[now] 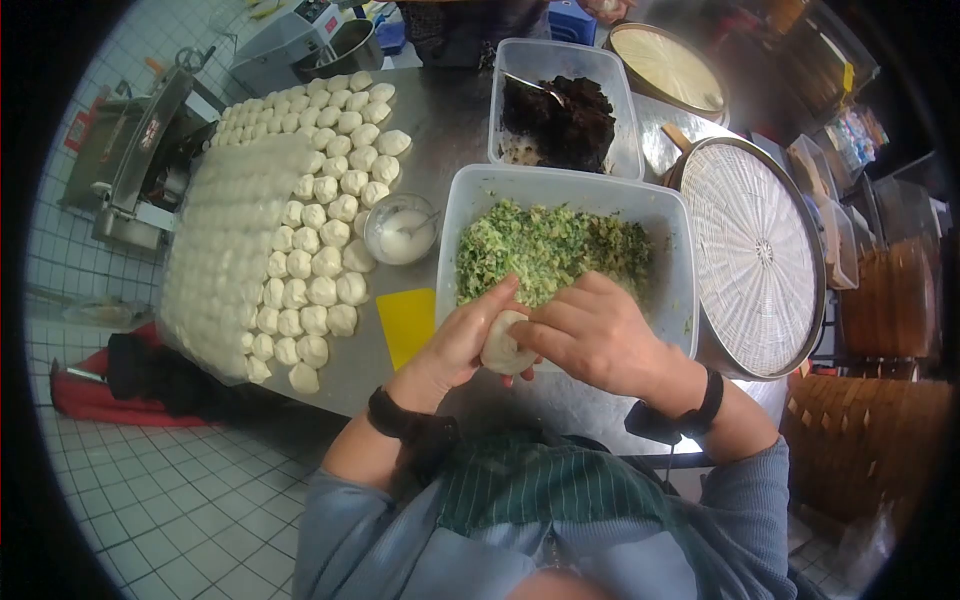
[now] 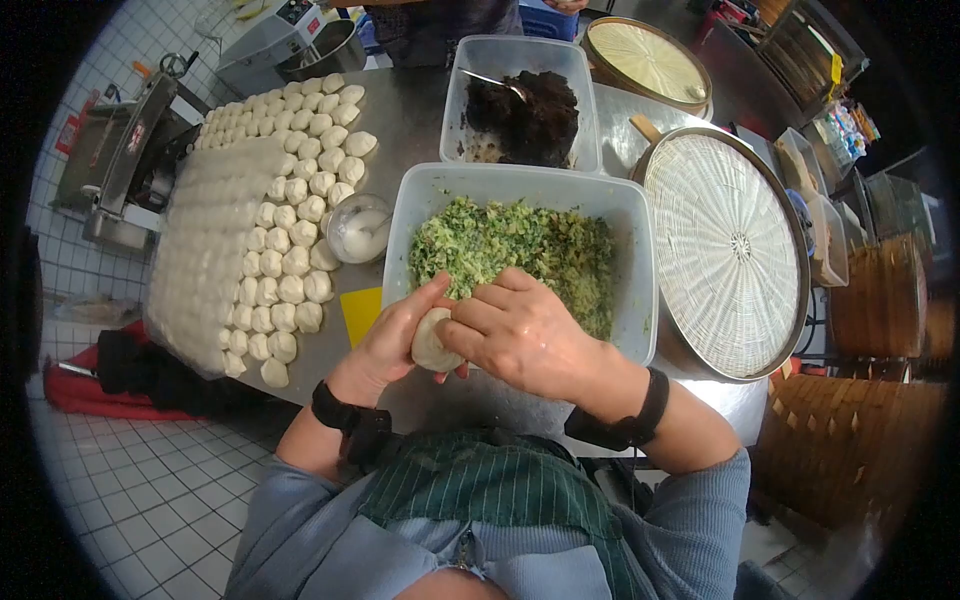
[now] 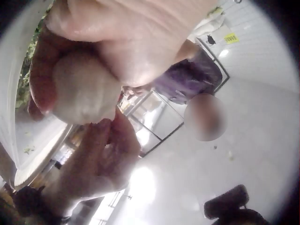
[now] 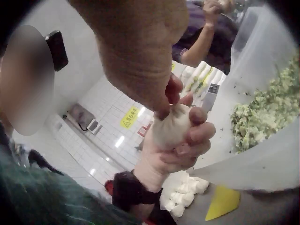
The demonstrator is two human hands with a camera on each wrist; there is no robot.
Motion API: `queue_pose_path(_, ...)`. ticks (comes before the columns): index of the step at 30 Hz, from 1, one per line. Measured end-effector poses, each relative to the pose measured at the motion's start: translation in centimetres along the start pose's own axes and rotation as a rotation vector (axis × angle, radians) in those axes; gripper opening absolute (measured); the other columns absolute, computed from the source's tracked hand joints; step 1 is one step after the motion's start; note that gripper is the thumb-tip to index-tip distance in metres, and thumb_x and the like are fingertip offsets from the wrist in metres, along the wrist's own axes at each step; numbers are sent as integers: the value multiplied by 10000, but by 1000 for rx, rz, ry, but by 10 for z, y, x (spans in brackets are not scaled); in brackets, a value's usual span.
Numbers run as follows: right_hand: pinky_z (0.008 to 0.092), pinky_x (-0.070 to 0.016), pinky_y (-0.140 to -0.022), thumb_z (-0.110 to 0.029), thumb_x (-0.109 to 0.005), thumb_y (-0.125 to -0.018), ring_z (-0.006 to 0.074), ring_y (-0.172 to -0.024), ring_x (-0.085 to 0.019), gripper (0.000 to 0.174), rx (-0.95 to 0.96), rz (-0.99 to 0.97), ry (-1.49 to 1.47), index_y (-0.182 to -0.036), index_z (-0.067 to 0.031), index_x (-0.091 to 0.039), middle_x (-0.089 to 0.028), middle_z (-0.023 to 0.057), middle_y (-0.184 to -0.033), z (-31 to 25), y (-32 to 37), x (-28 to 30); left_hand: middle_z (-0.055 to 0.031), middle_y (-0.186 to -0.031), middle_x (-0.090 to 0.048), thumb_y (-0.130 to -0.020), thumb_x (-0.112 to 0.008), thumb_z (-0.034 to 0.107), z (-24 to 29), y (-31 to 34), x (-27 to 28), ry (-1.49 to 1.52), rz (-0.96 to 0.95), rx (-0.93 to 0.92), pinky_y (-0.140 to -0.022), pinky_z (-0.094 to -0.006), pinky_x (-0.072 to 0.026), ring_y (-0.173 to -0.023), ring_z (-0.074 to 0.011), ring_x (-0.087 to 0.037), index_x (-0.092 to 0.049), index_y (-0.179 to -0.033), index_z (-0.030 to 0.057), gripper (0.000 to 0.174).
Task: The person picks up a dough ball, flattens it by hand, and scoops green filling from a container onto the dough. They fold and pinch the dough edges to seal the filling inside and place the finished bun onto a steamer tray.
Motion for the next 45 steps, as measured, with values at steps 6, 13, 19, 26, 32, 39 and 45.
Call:
queue_pose_path(6,287,-395,-664,-204,-640,-691,140,-725,-556,214,167,34,24,-881,-110,-615,-512,-2,-777,-25,-15,6,-110,-710,-633,-918,-395,615,-12,7,13,-39,26,78,-402,-291,-476,-546,-208,-632,-596,-929,-4,651)
queue_pose_path(13,300,-443,-653,-190,-641,-748,163,-740,-608,131,76,-159,-209,-838,-95,-650,-570,28,-793,-35,-26,-16,-107,-721,-637,-923,-374,620,-23,43,28,-128,90,71,-404,-277,-478,-549,-197,-632,-607,-927,-1,664)
queue_pose_path(19,355,-528,-651,-152,-638,-800,262,-757,-659,176,-503,-103,-148,-961,-84,-653,-653,93,-848,66,-21,-64,-149,-809,-669,-969,-307,535,3,52,60,246,23,-268,-459,-289,-510,-669,-247,-676,-598,-1082,9,611)
queue_pose_path(26,379,-527,-700,-142,-583,-801,257,-794,-654,108,-469,-555,198,-849,-58,-630,-636,106,-831,93,-17,-141,-184,-821,-657,-980,-319,484,10,39,69,462,-3,-325,-467,-306,-535,-684,-282,-671,-605,-1019,-18,580)
queue_pose_path(32,384,-530,-665,-144,-582,-788,271,-739,-659,100,-516,-484,193,-787,-57,-632,-646,115,-785,100,-19,-139,-190,-823,-656,-977,-349,463,13,21,66,492,-56,-294,-490,-321,-555,-719,-295,-675,-614,-984,-4,537)
queue_pose_path(39,298,-501,-627,-193,-685,-776,120,-663,-611,178,-1004,-141,-626,-858,-36,-697,-656,67,-706,120,-3,-73,-194,-828,-657,-972,-380,442,19,8,54,468,-2,-277,-490,-324,-554,-722,-304,-674,-618,-969,1,500)
queue_pose_path(45,216,-470,-622,-100,-666,-851,55,-689,-564,146,-924,-11,-862,-939,15,-646,-658,60,-774,61,-3,-16,-142,-830,-667,-961,-404,453,20,0,26,382,45,-203,-480,-330,-542,-718,-287,-676,-601,-1009,43,458)
Point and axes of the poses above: each hand's wrist, its own y-axis away from the middle knuckle, its own x-axis out of the back of the hand, z = x × y, the point moved 7 cm from there along -y, towards the middle knuckle
